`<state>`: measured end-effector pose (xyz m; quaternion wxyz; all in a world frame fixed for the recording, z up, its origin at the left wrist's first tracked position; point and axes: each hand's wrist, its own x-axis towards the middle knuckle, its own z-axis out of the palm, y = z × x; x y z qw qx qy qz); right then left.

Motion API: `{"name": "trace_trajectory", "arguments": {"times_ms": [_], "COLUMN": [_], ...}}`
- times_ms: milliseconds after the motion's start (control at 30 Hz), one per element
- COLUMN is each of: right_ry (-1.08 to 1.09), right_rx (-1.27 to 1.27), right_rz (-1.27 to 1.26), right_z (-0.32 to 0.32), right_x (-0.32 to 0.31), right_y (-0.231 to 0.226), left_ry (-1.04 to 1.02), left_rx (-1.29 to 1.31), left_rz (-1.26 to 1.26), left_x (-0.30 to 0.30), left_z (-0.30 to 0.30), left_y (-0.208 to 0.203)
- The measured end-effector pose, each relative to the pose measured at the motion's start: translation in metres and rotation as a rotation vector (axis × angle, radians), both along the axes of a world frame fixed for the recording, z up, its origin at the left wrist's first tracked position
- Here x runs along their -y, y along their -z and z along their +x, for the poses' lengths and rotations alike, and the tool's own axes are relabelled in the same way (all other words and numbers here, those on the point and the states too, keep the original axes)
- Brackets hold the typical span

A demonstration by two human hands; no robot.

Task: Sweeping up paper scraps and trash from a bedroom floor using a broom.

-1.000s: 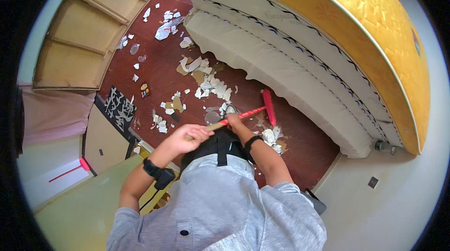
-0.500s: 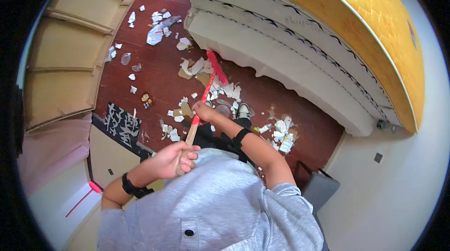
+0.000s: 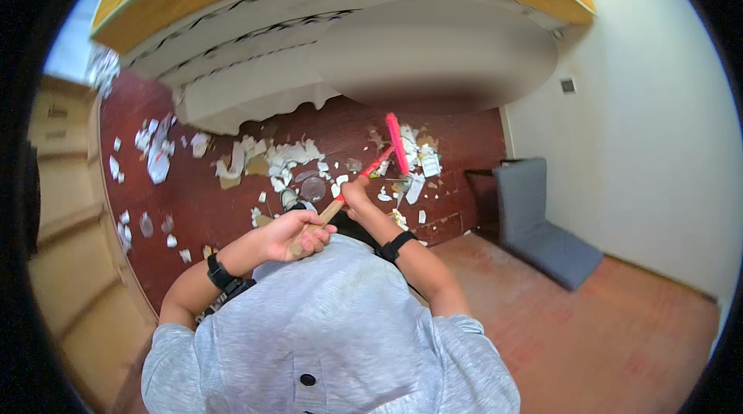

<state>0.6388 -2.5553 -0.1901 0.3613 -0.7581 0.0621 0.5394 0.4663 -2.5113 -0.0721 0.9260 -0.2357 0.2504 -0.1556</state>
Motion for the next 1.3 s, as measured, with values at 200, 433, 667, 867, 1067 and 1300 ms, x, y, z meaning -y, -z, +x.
{"name": "trace_trajectory", "arguments": {"times_ms": [200, 433, 667, 867, 1067, 1300], "right_ry": [0.072, 0.616, 0.343, 0.679, 0.574, 0.238], "right_rx": [0.198, -0.038, -0.209, -0.354, -0.255, 0.52], "right_rz": [0.188, 0.202, 0.016, -0.019, -0.285, -0.489], "right_z": [0.181, 0.338, 0.245, 0.144, -0.009, -0.199], "right_x": [0.056, 0.106, 0.207, 0.272, 0.275, 0.236], "right_y": [0.088, 0.107, 0.122, 0.136, 0.145, 0.123], "left_ry": [0.321, 0.541, 1.105, 1.221, 1.042, 1.104], "left_rx": [0.017, -0.3, 0.34, 0.755, 1.376, 1.516], "left_rz": [0.666, 1.196, 2.549, 2.427, 2.114, 1.904], "left_x": [-0.008, -0.01, -0.028, -0.084, -0.146, -0.157], "left_z": [0.105, 0.12, 0.092, 0.073, 0.045, 0.016], "left_y": [-0.025, -0.01, -0.05, -0.055, -0.049, -0.043]}}
